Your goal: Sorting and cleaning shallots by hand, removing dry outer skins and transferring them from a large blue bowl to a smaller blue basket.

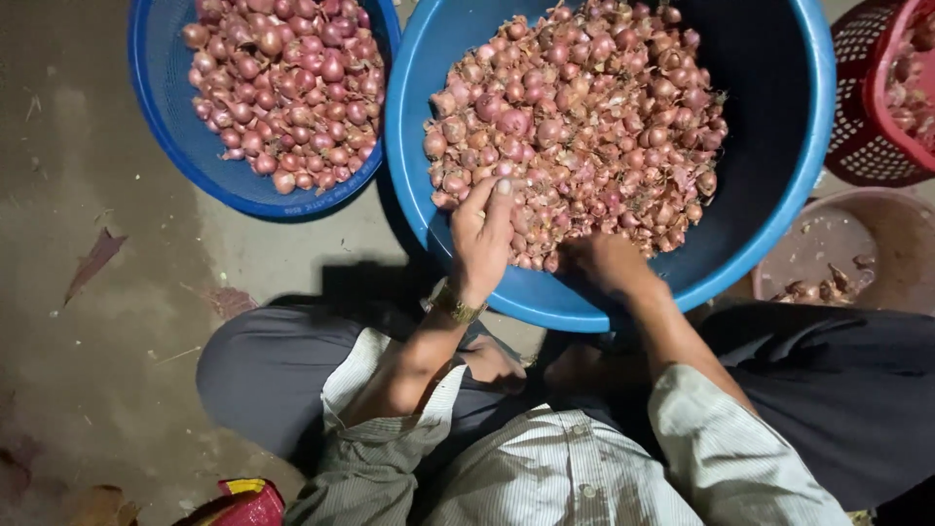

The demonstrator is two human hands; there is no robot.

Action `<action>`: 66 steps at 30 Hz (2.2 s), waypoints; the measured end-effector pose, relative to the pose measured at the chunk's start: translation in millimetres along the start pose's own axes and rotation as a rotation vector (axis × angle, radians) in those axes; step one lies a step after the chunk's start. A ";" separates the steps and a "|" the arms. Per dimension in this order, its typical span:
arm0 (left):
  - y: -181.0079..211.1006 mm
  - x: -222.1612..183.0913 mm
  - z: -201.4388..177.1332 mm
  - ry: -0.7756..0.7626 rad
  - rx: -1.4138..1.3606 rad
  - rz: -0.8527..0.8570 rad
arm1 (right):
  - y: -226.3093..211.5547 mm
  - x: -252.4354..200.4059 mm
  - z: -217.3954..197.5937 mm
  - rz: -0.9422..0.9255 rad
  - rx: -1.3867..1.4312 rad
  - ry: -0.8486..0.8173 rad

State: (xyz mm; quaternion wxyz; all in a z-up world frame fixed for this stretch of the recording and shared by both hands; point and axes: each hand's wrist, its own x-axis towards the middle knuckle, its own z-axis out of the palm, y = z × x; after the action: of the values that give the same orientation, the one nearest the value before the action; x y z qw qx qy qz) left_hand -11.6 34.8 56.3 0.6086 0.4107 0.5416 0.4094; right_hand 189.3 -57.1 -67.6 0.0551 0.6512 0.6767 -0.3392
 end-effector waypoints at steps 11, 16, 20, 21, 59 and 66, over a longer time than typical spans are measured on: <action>-10.2 -1.6 -2.7 0.029 0.056 0.014 | 28.4 19.5 74.2 0.110 -0.077 -0.030; -22.8 3.1 -2.8 0.003 0.039 0.040 | 30.2 31.1 76.2 0.159 -0.234 -0.188; -20.9 2.9 -2.7 -0.044 0.080 0.011 | 58.0 45.9 121.4 0.357 -0.106 -0.182; -20.7 3.6 -3.1 -0.053 0.107 0.018 | 73.2 53.0 142.7 0.335 -0.131 -0.185; -48.7 -16.4 7.1 -0.252 0.529 0.458 | -38.9 -19.9 -69.3 -0.024 1.650 0.262; -37.2 -14.4 14.0 -0.240 0.395 0.490 | -45.5 -27.9 -75.6 0.107 1.594 0.455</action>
State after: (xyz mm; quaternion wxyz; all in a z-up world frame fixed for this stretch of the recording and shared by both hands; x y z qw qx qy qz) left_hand 3.1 8.2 26.9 0.4603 0.6838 0.4203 0.3795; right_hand 179.4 -37.0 22.2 -0.5450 0.5791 0.1961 -0.5737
